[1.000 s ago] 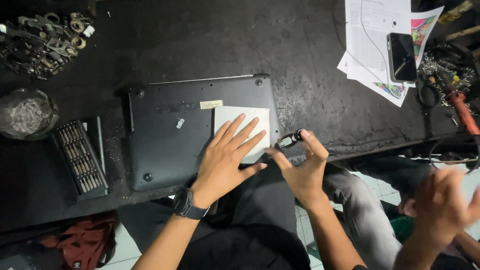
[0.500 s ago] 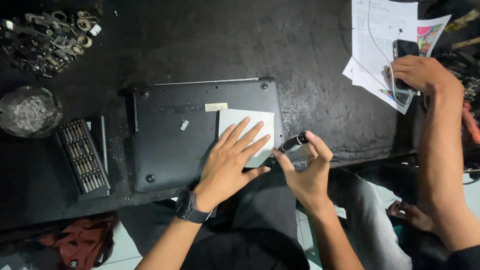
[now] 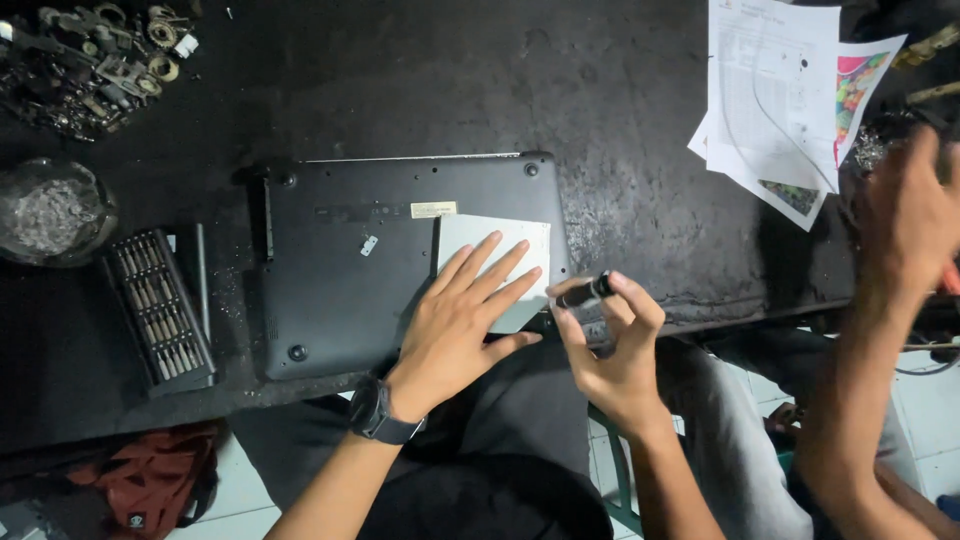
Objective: Removing a hard drive caddy from a laptop using a screwdriver and inspecting the part
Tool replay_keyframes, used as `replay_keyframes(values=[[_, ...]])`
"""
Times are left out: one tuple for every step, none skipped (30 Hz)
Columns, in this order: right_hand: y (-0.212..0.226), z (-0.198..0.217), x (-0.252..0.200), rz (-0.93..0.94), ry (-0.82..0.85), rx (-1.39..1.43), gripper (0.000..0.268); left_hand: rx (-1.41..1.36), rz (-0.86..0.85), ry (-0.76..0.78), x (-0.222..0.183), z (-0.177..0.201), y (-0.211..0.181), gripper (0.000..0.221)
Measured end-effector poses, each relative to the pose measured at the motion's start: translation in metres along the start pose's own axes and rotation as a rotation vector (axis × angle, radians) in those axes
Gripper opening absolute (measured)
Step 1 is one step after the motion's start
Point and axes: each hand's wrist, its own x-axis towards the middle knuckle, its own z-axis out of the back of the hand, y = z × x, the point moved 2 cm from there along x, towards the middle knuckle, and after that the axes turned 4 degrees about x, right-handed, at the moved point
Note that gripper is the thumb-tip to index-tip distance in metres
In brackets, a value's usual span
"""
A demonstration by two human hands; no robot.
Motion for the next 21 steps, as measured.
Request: replay_keyframes(values=[[0.002,0.000,0.001,0.025,0.009,0.007,0.082,0.001,-0.004,0.003,-0.001,0.000,0.000,0.067],[0.005,0.000,0.002,0.050,0.019,0.014,0.087,0.002,-0.008,0.006,-0.001,0.000,0.000,0.067],[-0.007,0.000,-0.006,0.052,0.019,0.013,0.087,0.002,-0.009,0.004,0.000,0.000,-0.001,0.067],[-0.020,0.001,-0.013,0.042,-0.031,-0.045,0.087,0.009,-0.010,-0.002,0.001,0.000,-0.001,0.067],[-0.031,0.001,-0.022,0.028,-0.081,-0.102,0.087,0.015,-0.010,-0.004,0.000,0.000,-0.001,0.066],[-0.021,0.001,-0.019,0.025,-0.081,-0.102,0.087,0.014,-0.009,-0.001,-0.001,0.000,-0.002,0.066],[-0.013,0.000,-0.014,0.011,-0.046,-0.045,0.085,0.011,-0.010,0.000,0.000,0.001,-0.002,0.066],[-0.005,-0.002,-0.008,-0.003,-0.010,0.013,0.084,0.008,-0.011,0.002,0.000,0.002,-0.003,0.067],[-0.010,-0.002,-0.011,-0.001,-0.012,0.013,0.084,0.010,-0.012,0.001,0.000,0.002,-0.002,0.067],[-0.014,-0.001,-0.013,0.029,-0.058,-0.048,0.088,0.020,-0.015,-0.008,0.000,0.000,-0.001,0.067],[-0.018,0.001,-0.018,0.052,-0.100,-0.110,0.092,0.025,-0.014,-0.013,-0.002,-0.002,-0.002,0.067],[-0.017,0.003,-0.018,0.046,-0.097,-0.109,0.092,0.022,-0.011,-0.008,-0.001,-0.001,-0.002,0.067],[-0.016,0.004,-0.017,0.025,-0.078,-0.084,0.089,0.024,-0.009,-0.007,0.000,-0.001,-0.002,0.067],[-0.015,0.004,-0.017,0.004,-0.058,-0.059,0.086,0.025,-0.007,-0.005,0.000,0.000,-0.002,0.066],[-0.011,0.004,-0.014,0.009,-0.059,-0.057,0.086,0.029,-0.008,-0.009,0.000,0.000,-0.002,0.066],[-0.007,0.003,-0.012,0.010,-0.054,-0.029,0.083,0.027,-0.008,-0.006,0.001,0.000,-0.001,0.067],[-0.002,0.004,-0.011,0.006,-0.047,-0.002,0.081,0.022,-0.006,0.000,-0.001,-0.002,-0.001,0.067],[-0.014,0.003,-0.017,0.005,-0.046,-0.001,0.081,0.022,-0.005,0.000,0.000,-0.002,0.000,0.067],[-0.024,0.005,-0.025,0.032,-0.100,-0.076,0.085,0.028,-0.002,0.002,0.000,-0.002,-0.001,0.067],[-0.033,0.006,-0.033,0.060,-0.153,-0.151,0.090,0.034,0.000,0.004,0.000,-0.003,-0.001,0.066],[-0.025,0.007,-0.029,0.062,-0.154,-0.150,0.090,0.036,0.000,0.003,0.000,-0.003,0.000,0.066]])
